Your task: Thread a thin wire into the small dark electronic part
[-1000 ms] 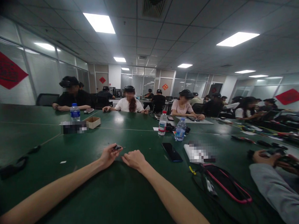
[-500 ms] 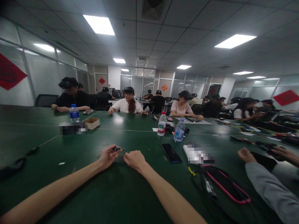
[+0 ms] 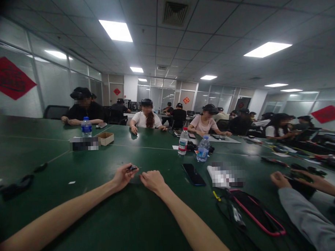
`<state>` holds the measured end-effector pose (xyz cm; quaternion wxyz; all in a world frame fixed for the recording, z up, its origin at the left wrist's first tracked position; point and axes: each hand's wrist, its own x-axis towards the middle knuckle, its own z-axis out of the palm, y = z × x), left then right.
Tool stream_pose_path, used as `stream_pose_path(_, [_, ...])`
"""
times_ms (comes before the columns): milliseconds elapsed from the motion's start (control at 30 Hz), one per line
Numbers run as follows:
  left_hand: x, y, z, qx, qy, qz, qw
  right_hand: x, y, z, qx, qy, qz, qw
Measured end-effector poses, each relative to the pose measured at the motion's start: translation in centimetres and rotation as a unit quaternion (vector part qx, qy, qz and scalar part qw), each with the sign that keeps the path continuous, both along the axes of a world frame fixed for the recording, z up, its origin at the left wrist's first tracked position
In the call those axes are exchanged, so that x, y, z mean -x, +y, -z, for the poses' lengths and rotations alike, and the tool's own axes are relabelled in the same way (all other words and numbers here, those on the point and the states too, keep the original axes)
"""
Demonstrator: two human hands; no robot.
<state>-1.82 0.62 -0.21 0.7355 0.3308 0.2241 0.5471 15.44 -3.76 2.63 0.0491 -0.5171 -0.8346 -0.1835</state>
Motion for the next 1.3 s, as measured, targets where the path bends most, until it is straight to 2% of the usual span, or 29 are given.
stream_pose_path(167, [-0.14,0.08,-0.18,0.002,0.005,-0.013,1.000,0.29,-0.33,-0.18,0.013,-0.016,-0.041,0.999])
stream_pose_path(367, [-0.17,-0.18,-0.38,-0.009,0.008,-0.003,1.000,0.09,-0.16,-0.13,-0.016,0.012,0.013,1.000])
stream_pose_path(600, [-0.26,0.33,0.14,-0.007,0.006,-0.019,1.000,0.23,-0.37,-0.29,0.017,-0.010,-0.034,0.999])
stream_pose_path(767, [-0.17,0.44,0.08,-0.027,0.006,-0.020,0.999,0.53,-0.57,-0.26,0.007,0.006,0.015,1.000])
stream_pose_path(967, [-0.22,0.19,-0.14,-0.011,0.013,-0.025,1.000,0.21,-0.41,-0.25,-0.005,0.034,0.041,0.999])
stream_pose_path(1300, [-0.08,-0.02,-0.17,-0.020,0.016,-0.018,1.000,0.26,-0.29,-0.15,0.007,-0.002,-0.024,1.000])
